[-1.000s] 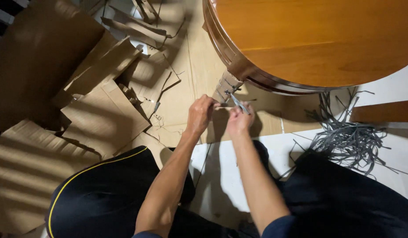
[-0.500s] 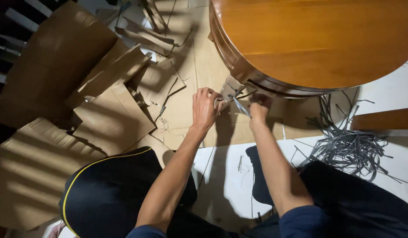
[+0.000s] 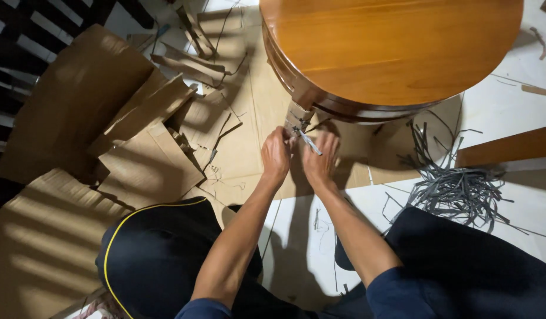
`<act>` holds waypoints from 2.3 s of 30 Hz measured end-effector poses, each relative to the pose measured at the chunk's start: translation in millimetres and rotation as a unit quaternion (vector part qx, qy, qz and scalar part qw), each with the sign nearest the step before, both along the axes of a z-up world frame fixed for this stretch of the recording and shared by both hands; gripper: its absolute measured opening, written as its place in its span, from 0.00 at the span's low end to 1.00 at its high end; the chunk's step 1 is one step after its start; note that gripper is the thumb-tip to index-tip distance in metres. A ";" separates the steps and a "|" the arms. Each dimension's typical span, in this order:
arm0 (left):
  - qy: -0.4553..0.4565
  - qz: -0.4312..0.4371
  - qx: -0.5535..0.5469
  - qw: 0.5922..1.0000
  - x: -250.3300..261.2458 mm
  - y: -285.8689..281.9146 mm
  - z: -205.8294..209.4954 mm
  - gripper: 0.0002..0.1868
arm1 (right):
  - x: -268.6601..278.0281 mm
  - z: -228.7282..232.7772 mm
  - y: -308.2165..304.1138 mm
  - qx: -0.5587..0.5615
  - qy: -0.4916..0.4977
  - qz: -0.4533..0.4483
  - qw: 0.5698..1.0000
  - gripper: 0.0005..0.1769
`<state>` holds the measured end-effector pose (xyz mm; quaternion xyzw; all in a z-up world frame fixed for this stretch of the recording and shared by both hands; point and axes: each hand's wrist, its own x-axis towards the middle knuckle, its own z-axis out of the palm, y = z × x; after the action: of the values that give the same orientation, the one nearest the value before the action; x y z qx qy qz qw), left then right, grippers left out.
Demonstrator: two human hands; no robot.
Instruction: Wrapping chair legs with cardboard and securing them with plastic ties.
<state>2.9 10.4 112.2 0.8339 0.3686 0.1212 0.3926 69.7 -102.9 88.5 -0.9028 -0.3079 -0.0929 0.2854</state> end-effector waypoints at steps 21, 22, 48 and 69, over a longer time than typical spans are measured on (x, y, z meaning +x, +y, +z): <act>0.019 0.154 -0.196 0.968 31.5 0.2 -119.9 0.06 | 25.3 -75.9 20.2 0.143 0.371 -0.135 0.908 0.10; 0.018 0.154 -0.197 0.968 33.5 -1.4 -119.6 0.06 | 16.5 -73.4 23.0 0.143 0.369 -0.135 0.908 0.10; -0.004 0.188 -0.376 0.907 33.6 3.0 -104.2 0.11 | 14.3 -116.5 47.4 0.220 0.448 -0.265 0.825 0.17; -0.026 0.226 -0.338 0.913 26.8 -9.3 -87.2 0.10 | 0.2 -42.6 23.4 0.321 0.504 -0.145 0.789 0.10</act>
<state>29.7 1.1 25.0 0.5428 0.5553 0.0967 0.6226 69.9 -79.5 45.9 -0.7119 0.0614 0.2411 0.6567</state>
